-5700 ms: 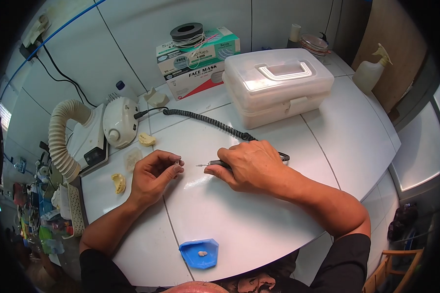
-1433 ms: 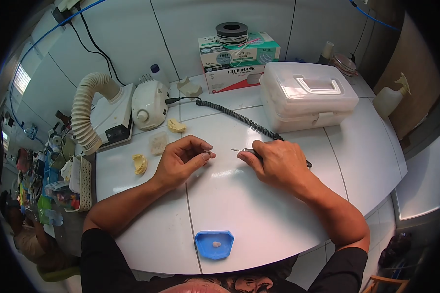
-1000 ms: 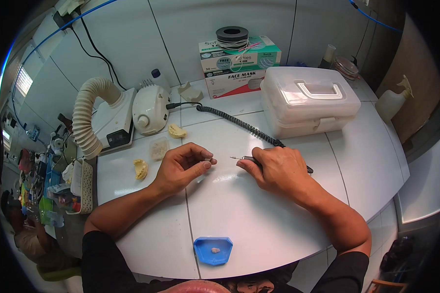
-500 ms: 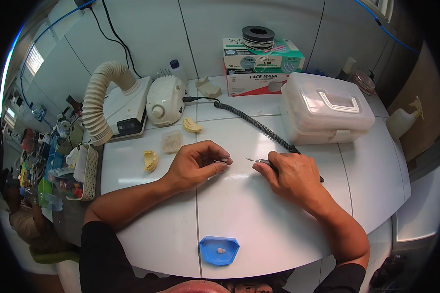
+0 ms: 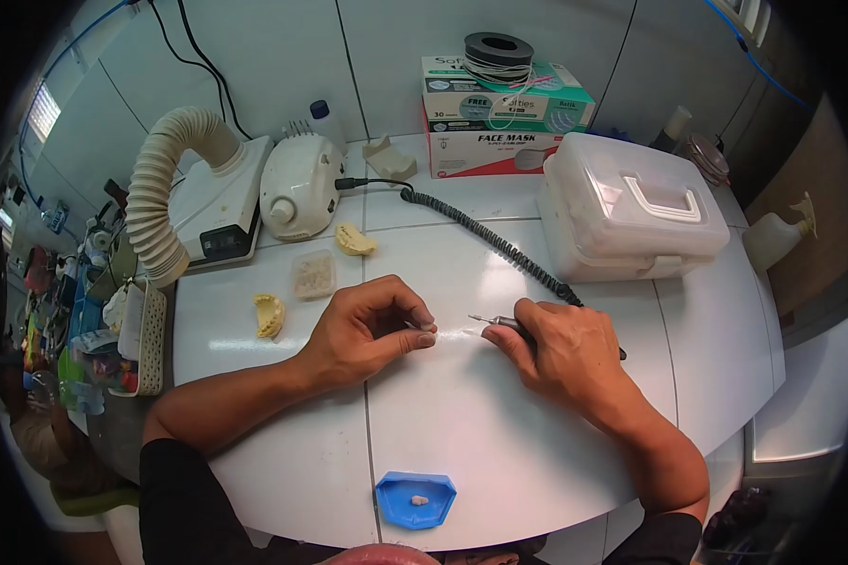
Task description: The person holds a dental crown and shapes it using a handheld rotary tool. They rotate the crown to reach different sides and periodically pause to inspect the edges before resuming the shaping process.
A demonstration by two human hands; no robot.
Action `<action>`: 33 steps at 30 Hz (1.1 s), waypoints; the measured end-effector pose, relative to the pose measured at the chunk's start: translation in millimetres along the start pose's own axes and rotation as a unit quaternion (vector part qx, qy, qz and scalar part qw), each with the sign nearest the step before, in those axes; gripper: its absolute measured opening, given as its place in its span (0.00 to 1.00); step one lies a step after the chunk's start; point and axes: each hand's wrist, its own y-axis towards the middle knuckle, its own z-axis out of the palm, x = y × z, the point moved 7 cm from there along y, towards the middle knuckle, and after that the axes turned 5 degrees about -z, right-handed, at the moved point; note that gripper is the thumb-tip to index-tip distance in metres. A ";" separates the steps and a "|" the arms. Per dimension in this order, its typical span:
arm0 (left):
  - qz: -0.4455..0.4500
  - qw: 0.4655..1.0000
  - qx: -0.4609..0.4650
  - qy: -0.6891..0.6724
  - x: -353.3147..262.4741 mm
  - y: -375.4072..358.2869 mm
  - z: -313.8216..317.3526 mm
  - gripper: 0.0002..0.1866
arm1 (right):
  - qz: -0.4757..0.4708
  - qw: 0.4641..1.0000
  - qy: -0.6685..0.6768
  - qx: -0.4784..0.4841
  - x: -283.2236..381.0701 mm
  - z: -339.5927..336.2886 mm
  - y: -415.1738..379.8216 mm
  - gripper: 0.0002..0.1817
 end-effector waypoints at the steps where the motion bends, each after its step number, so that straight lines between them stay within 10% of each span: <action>1: -0.005 1.000 -0.001 0.002 -0.5 0.0 0.1 0.08 | -0.001 1.000 0.000 0.002 -0.2 0.4 -0.1 0.28; 33: 0.028 0.996 -0.006 0.079 -7.9 -3.7 4.5 0.10 | -0.074 0.997 0.030 -0.018 29.4 6.1 -7.2 0.27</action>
